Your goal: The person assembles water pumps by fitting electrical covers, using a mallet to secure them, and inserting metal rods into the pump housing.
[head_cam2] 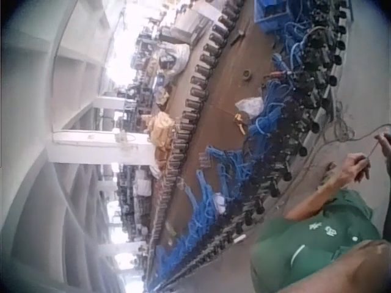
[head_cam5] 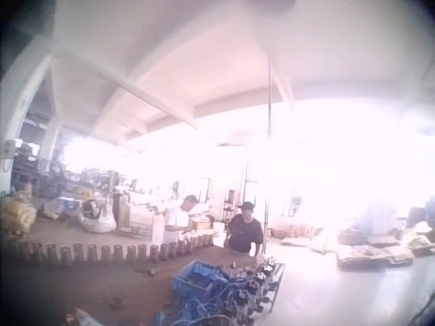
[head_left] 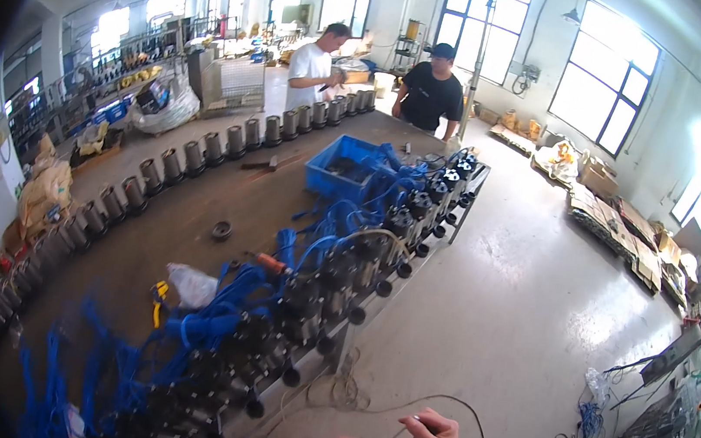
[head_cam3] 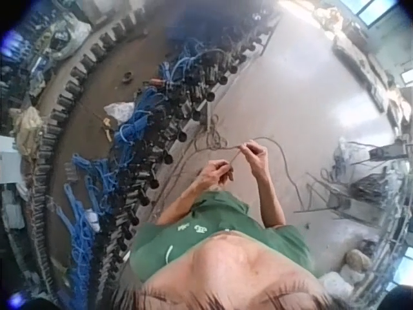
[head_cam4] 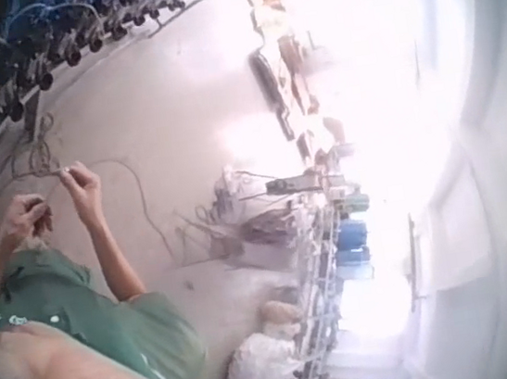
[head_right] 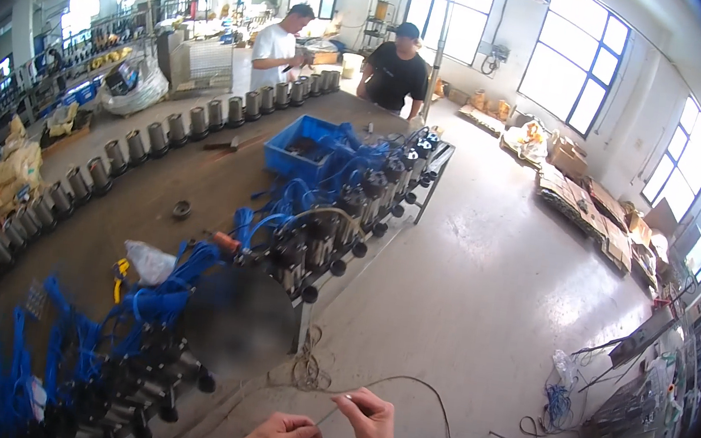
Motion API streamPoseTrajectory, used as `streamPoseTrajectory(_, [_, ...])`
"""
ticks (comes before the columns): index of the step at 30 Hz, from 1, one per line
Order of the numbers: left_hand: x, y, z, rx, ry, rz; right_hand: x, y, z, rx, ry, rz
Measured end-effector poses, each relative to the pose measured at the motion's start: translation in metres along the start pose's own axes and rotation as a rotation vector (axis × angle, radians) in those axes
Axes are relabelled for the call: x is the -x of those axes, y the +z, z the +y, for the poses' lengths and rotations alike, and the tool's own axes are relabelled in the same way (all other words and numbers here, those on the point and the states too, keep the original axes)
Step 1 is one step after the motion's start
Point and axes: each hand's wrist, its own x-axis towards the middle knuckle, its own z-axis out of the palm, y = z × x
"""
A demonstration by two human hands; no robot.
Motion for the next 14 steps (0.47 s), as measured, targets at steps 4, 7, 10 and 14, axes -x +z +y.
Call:
streamPoseTrajectory(4, [-0.099,-0.008,0.017,-0.058,-0.021,-0.039,-0.055,-0.060,0.025,-0.081,0.072,0.216])
streamPoseTrajectory(7, [-0.173,-0.014,0.033,-0.120,-0.006,0.036,-0.089,-0.099,0.040,0.053,0.086,0.352])
streamPoseTrajectory(10, [-0.247,-0.020,0.055,-0.216,0.026,0.013,-0.108,-0.135,0.046,-0.032,0.033,0.550])
streamPoseTrajectory(14, [-0.351,-0.002,0.059,-0.468,0.036,-0.390,-0.060,-0.184,0.061,-0.278,0.022,0.950])
